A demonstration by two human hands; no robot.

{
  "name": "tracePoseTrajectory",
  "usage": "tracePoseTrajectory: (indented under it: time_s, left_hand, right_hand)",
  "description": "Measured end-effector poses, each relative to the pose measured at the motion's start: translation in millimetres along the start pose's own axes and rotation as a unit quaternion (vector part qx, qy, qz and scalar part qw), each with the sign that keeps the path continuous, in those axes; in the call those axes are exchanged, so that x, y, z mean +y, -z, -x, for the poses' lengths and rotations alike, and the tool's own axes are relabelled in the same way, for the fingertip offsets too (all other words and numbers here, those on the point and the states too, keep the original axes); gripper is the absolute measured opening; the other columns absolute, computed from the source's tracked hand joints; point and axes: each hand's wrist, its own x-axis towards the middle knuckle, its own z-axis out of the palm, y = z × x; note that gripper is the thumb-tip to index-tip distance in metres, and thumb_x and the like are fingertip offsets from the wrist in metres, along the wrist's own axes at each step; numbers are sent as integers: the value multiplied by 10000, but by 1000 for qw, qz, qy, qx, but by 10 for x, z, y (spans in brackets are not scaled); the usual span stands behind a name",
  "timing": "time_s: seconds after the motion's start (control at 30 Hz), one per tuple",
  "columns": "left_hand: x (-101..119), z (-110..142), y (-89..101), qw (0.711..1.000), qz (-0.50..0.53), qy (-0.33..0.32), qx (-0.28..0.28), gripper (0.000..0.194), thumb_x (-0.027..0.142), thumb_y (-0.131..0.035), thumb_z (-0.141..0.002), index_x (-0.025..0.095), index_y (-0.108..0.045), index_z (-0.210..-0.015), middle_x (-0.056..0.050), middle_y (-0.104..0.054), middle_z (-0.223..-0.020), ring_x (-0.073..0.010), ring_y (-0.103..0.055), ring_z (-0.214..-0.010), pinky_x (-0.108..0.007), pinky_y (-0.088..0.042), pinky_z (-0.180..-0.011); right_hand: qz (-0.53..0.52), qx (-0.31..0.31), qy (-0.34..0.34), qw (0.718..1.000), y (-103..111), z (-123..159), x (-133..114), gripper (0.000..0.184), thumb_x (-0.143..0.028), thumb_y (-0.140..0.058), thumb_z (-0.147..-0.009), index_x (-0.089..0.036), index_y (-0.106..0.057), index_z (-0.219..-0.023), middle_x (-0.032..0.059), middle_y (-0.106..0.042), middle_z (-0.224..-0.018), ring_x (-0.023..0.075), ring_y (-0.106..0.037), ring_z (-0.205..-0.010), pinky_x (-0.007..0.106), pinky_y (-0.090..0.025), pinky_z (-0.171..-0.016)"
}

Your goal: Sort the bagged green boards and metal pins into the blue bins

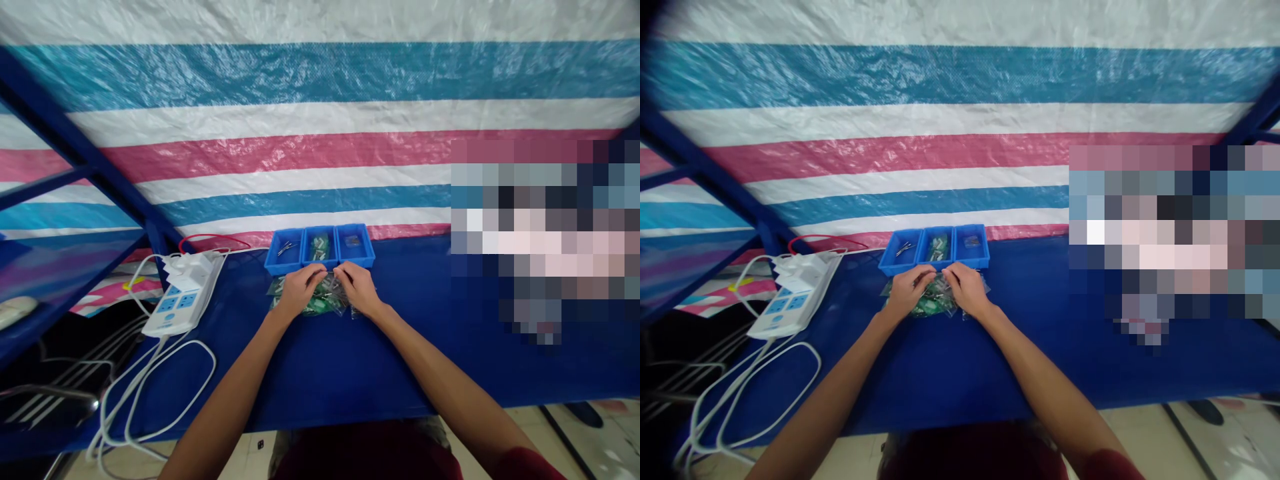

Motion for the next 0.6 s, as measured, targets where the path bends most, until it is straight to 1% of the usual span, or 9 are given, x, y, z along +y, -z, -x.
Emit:
tracePoseTrajectory:
  time_s: [0.07, 0.2, 0.33, 0.47, 0.6]
  left_hand:
    - [6, -3, 0, 1000, 3, -4, 1, 331, 414, -434, -954, 173, -651, -889, -16, -697, -737, -100, -614, -604, -193, -458, -615]
    - [7, -4, 0, 1000, 12, -17, 20, 299, 411, -486, -932, 169, -655, -883, -25, -705, -766, -106, -619, -616, -201, -465, -624]
    - [7, -5, 9, 1000, 4, -20, 14, 328, 413, -448, -948, 173, -651, -854, -29, -698, -762, -115, -622, -647, -209, -464, -642]
    - [37, -11, 37, 1000, 3, -3, -4, 395, 410, -386, -970, 165, -622, -769, -17, -656, -675, -106, -587, -607, -203, -440, -623]
    - [87, -16, 70, 999, 6, 29, -17, 445, 382, -367, -977, 167, -547, -630, 18, -557, -532, -95, -525, -519, -204, -413, -583]
  right_hand:
    - [0, 3, 0, 1000, -4, 0, 5, 368, -396, -374, -969, -195, -548, -714, 15, -587, -687, 134, -532, -637, 251, -395, -651]
    - [-6, 17, -5, 1000, -6, 0, 10, 366, -402, -375, -967, -197, -557, -724, 19, -596, -689, 139, -542, -639, 253, -407, -649]
    - [-13, 20, -13, 1000, -2, 4, 9, 354, -407, -384, -961, -195, -591, -767, 29, -626, -724, 149, -569, -671, 261, -428, -669]
    - [-27, 27, -13, 999, 6, 7, -6, 280, -389, -430, -943, -192, -624, -901, 47, -663, -845, 157, -591, -737, 269, -451, -713]
    - [-20, 18, 5, 1000, 8, 6, -11, 256, -369, -449, -940, -190, -628, -902, 46, -654, -836, 151, -582, -724, 266, -452, -709]
